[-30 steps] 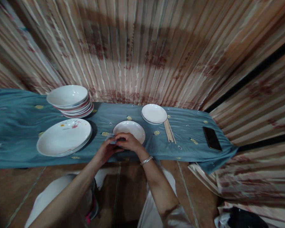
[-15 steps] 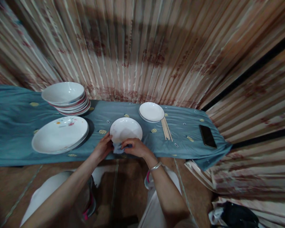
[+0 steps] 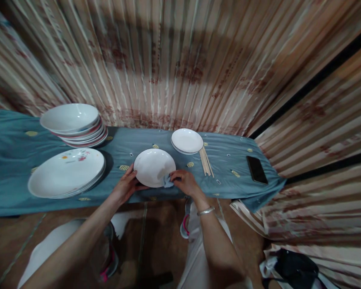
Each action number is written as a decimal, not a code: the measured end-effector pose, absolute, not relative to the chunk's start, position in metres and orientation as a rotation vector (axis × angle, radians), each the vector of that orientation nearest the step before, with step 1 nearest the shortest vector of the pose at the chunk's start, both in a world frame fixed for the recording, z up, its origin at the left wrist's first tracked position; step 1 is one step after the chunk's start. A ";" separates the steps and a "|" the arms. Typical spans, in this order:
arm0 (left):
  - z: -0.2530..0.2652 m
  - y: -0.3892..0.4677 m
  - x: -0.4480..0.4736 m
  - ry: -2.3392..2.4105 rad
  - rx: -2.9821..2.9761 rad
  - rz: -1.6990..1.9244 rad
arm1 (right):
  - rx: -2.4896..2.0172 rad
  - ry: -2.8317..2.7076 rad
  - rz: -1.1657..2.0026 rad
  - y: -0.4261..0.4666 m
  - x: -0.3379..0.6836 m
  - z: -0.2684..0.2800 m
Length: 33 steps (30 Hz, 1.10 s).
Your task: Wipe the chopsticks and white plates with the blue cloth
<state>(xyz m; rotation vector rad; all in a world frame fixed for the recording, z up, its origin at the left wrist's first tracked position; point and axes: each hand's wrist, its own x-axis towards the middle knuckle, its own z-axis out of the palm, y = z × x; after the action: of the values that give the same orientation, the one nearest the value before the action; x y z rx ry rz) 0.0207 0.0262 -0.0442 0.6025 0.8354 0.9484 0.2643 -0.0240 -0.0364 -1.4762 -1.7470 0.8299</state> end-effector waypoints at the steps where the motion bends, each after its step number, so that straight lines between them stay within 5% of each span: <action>1: -0.043 0.026 0.021 0.833 0.606 0.946 | -1.484 -1.727 0.809 -0.022 0.267 -0.039; 33: -0.045 0.020 0.019 0.807 0.643 0.921 | -1.906 -1.780 -0.051 0.051 0.228 -0.049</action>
<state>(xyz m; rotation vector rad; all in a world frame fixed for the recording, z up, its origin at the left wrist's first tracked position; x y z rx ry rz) 0.0190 0.0202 -0.0452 0.6429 0.8075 0.9211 0.2280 0.0512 -0.0490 -1.9059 -1.7800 -0.0515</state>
